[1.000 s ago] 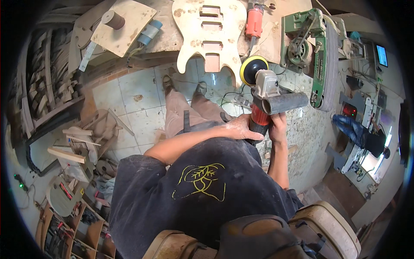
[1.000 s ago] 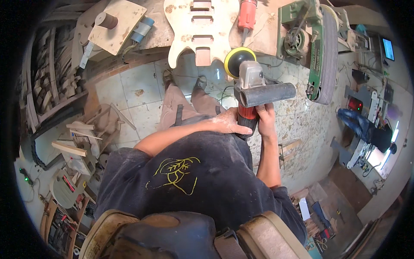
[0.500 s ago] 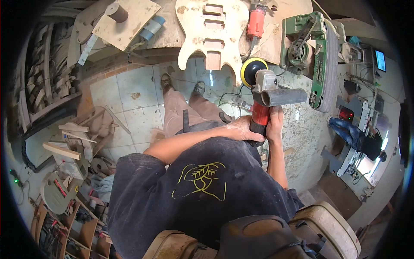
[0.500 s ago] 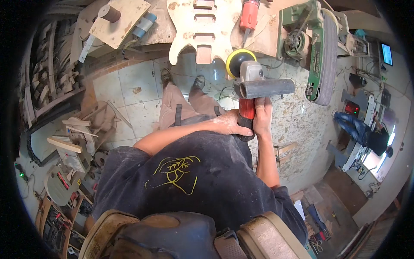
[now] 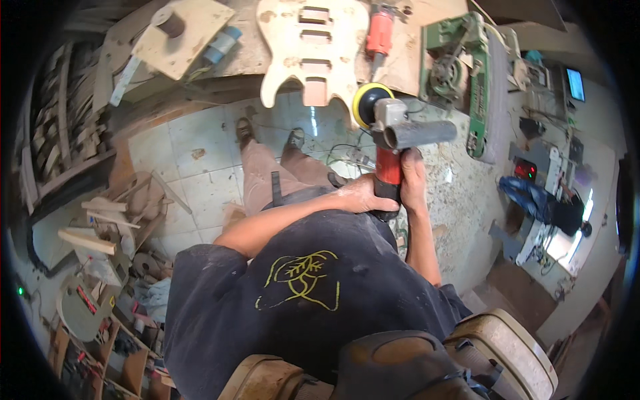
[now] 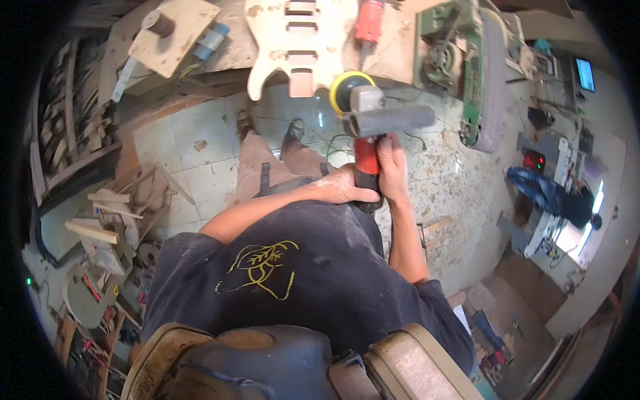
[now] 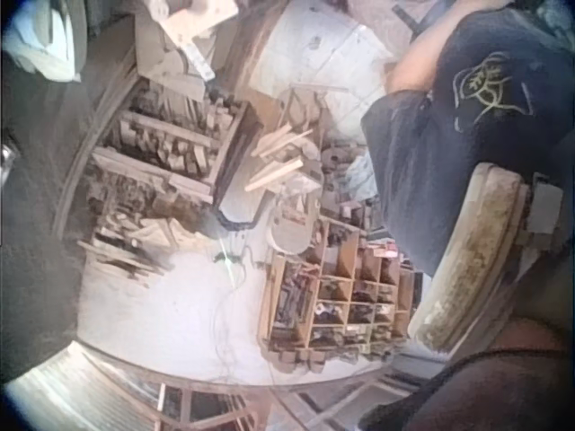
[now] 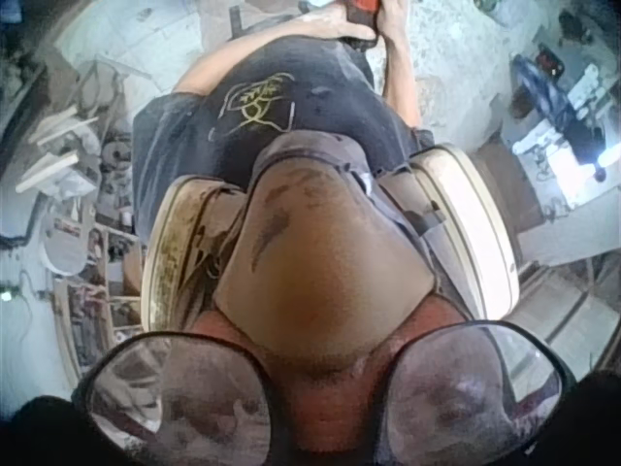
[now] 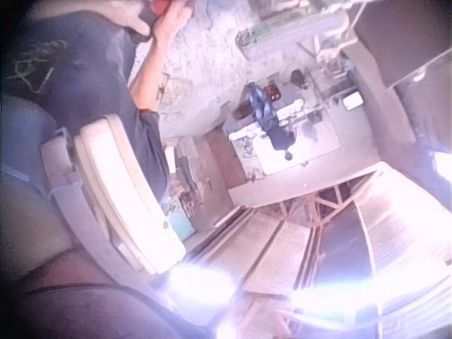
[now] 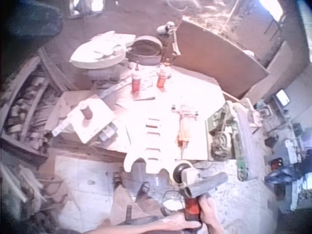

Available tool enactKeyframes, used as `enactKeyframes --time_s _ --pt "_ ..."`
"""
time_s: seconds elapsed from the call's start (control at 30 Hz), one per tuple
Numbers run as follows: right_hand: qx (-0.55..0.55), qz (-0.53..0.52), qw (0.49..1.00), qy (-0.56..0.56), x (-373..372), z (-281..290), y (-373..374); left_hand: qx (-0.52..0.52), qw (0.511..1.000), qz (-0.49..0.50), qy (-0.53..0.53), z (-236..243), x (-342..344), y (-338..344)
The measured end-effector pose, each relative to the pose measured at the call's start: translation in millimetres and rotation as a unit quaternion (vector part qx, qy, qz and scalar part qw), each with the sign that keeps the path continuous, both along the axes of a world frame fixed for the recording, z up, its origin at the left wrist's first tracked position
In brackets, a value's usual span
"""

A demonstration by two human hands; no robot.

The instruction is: The person holds a wooden guitar body and sands the edges using a rotating sanding drum on a workbench, then uses a handheld power sander to sand the front surface of the guitar body.

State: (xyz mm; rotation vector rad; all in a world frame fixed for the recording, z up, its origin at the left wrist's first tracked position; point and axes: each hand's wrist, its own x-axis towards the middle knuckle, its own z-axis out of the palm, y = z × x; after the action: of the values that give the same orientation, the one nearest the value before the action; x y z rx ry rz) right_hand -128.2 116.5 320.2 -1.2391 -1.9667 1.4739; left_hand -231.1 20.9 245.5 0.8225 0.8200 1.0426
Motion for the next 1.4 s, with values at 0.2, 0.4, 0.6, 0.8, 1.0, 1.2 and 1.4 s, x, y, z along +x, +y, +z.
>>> enactKeyframes --time_s 0.2,0.4,0.6,0.8,1.0,1.2,1.4 --pt "-0.132 -0.037 0.987 0.082 -4 13 -3 -0.038 0.998 0.03 0.042 1 -6 -1" --pt "-0.061 -0.118 0.99 0.039 3 -12 1 -0.017 1.0 -0.002 0.026 6 -3 6" --pt "-0.071 -0.146 0.986 0.028 -7 3 -3 -0.018 0.998 -0.009 0.058 8 -3 5" --pt "-0.124 -0.182 0.966 0.134 -6 -3 -3 -0.028 0.999 0.006 0.03 5 -7 5" --pt "-0.022 -0.046 0.994 -0.092 -8 13 -2 -0.033 0.998 -0.021 0.045 -6 -5 6" --pt "0.04 -0.028 0.983 -0.18 -10 12 5 0.032 0.988 -0.111 0.107 -12 -36 8" --pt "0.084 0.063 0.956 -0.274 -9 1 18 -0.222 0.858 0.298 0.355 -65 -134 -27"
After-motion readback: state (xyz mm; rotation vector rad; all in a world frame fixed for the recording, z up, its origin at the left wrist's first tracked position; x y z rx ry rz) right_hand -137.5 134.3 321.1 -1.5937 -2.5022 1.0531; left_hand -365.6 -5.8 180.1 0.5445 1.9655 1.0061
